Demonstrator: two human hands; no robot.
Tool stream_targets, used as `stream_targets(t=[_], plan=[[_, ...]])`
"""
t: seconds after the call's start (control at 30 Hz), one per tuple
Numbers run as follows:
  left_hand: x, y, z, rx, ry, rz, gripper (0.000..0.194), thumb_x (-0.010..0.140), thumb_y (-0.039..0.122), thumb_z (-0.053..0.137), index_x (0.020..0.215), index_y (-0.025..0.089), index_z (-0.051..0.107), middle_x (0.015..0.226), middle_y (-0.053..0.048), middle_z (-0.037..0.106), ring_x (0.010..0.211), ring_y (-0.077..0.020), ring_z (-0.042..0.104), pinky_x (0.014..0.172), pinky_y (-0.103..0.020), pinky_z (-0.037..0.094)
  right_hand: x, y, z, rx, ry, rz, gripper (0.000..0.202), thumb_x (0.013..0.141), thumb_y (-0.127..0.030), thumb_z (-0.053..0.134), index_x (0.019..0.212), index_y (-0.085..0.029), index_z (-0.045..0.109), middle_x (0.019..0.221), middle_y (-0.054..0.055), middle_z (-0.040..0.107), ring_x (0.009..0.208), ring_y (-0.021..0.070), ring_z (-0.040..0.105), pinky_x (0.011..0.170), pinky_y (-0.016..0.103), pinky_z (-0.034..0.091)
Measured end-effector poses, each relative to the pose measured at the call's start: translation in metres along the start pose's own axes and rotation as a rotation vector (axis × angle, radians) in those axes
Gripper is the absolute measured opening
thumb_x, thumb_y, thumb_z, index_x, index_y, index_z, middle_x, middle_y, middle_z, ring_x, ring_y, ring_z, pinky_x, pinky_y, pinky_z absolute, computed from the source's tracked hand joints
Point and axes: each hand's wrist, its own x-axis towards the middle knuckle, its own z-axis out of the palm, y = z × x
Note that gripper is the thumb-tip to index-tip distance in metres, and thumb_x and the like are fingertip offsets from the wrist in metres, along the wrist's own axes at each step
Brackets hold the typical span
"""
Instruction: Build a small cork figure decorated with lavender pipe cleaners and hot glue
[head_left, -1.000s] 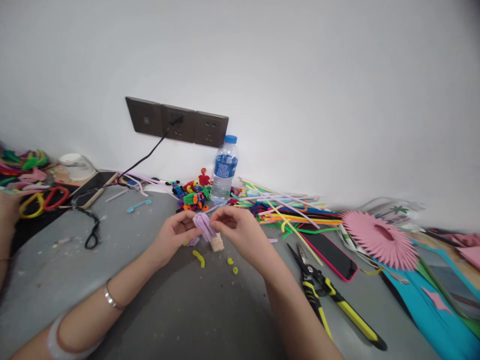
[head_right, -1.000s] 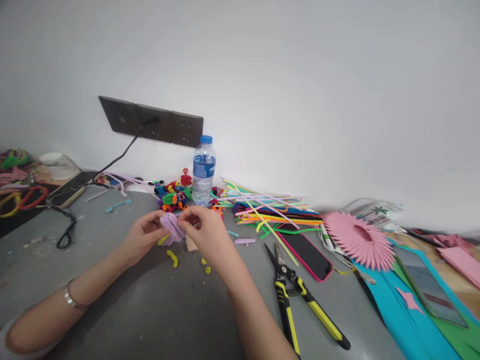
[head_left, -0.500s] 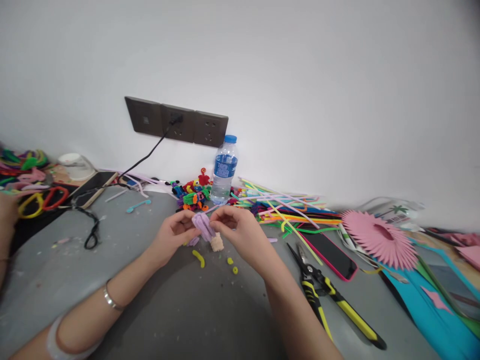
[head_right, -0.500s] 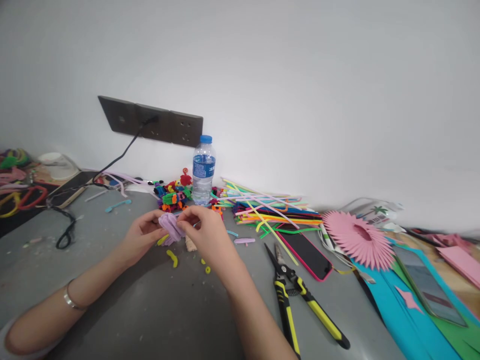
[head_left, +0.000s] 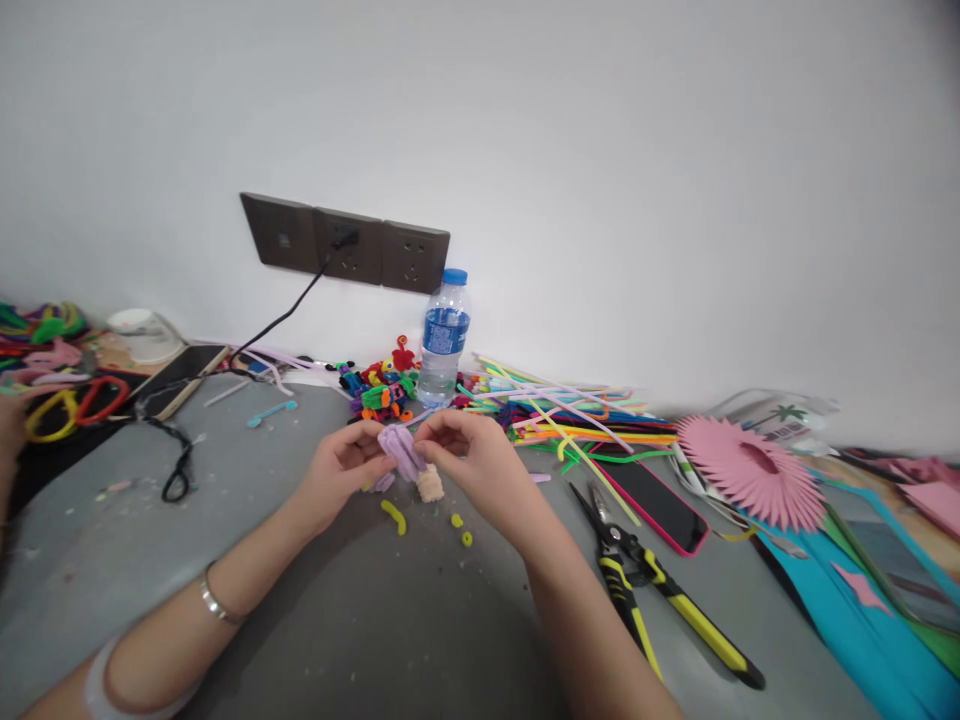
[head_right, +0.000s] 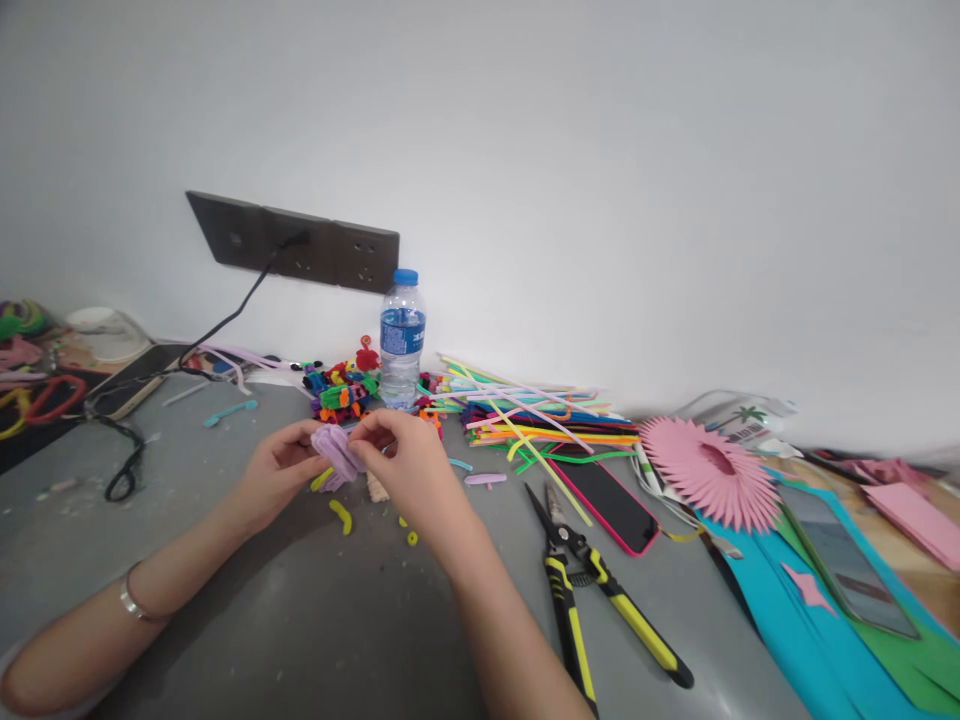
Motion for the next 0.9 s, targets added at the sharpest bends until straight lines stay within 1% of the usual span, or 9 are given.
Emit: stream_targets(t=[0.13,0.2,0.33,0.43,0.53,0.6,0.7,0.8,0.9], plan=[[0.001,-0.002,-0.001,-0.005,-0.005,-0.013,0.024,0.068,0.031,0.085,0.083,0.018,0.072,0.080,-0.002,0.072,0.074,-0.0158,0.064,0.068,-0.024,0.052,0.001,-0.001,0.000,0.007,0.004,-0.021,0.006,0.078,-0.016,0.061,0.072,-0.018,0.062,0.073,0.001,0.066,0.070,0.0150,0.061,0.066,0.026,0.047],[0.001,-0.001,-0.001,-0.004,0.020,-0.024,0.024,0.067,0.032,0.085,0.082,0.018,0.072,0.079,-0.001,0.071,0.074,-0.0159,0.064,0.069,-0.024,0.051,0.000,-0.003,-0.006,0.006,0.029,-0.044,0.002,0.079,-0.019,0.062,0.077,-0.019,0.063,0.077,0.002,0.067,0.072,0.0156,0.062,0.066,0.027,0.048],[0.003,0.003,0.000,-0.007,0.071,-0.039,0.028,0.065,0.036,0.086,0.081,0.018,0.071,0.077,0.000,0.071,0.073,-0.0166,0.063,0.068,-0.025,0.050,-0.009,-0.009,-0.043,-0.092,0.126,-0.030,0.012,0.085,-0.026,0.058,0.090,-0.018,0.065,0.081,0.004,0.069,0.072,0.0167,0.063,0.064,0.027,0.050],[0.004,0.005,0.001,-0.021,0.098,-0.063,0.031,0.063,0.039,0.087,0.081,0.019,0.072,0.076,-0.001,0.071,0.072,-0.0170,0.064,0.068,-0.025,0.050,-0.021,-0.003,-0.079,-0.259,0.155,0.048,0.017,0.086,-0.030,0.056,0.081,-0.017,0.066,0.071,0.003,0.066,0.064,0.0164,0.062,0.059,0.027,0.048],[0.006,0.004,0.001,-0.030,0.123,-0.074,0.033,0.059,0.038,0.089,0.079,0.019,0.072,0.076,-0.001,0.071,0.073,-0.0169,0.064,0.069,-0.025,0.050,-0.030,0.013,-0.102,-0.396,0.129,0.218,0.015,0.082,-0.025,0.057,0.071,-0.018,0.066,0.062,0.002,0.065,0.056,0.0159,0.060,0.053,0.026,0.045],[0.006,0.003,0.001,-0.036,0.129,-0.076,0.034,0.058,0.038,0.090,0.079,0.019,0.072,0.076,-0.001,0.071,0.072,-0.0165,0.063,0.069,-0.025,0.050,-0.032,0.027,-0.107,-0.443,0.060,0.376,0.010,0.073,-0.014,0.059,0.066,-0.018,0.064,0.054,0.000,0.063,0.048,0.0147,0.059,0.048,0.024,0.042],[0.007,0.003,0.001,-0.049,0.136,-0.081,0.036,0.057,0.038,0.091,0.081,0.018,0.073,0.075,-0.001,0.071,0.070,-0.0160,0.063,0.068,-0.025,0.051,-0.029,0.045,-0.103,-0.510,0.001,0.542,0.020,0.064,-0.001,0.057,0.056,-0.019,0.059,0.044,-0.001,0.059,0.038,0.0132,0.055,0.043,0.024,0.037],[0.006,0.004,0.000,-0.054,0.133,-0.082,0.034,0.058,0.038,0.090,0.080,0.018,0.073,0.076,-0.002,0.072,0.071,-0.0166,0.064,0.069,-0.025,0.052,-0.024,0.054,-0.095,-0.581,0.035,0.540,0.027,0.059,0.006,0.058,0.052,-0.020,0.056,0.039,-0.003,0.055,0.035,0.0122,0.050,0.043,0.025,0.032],[0.006,0.002,-0.001,-0.058,0.120,-0.090,0.032,0.059,0.038,0.089,0.080,0.019,0.074,0.078,-0.003,0.073,0.073,-0.0170,0.065,0.071,-0.026,0.053,-0.020,0.057,-0.090,-0.620,0.057,0.499,0.031,0.059,0.008,0.063,0.048,-0.020,0.054,0.040,-0.003,0.054,0.038,0.0112,0.047,0.046,0.026,0.029]])
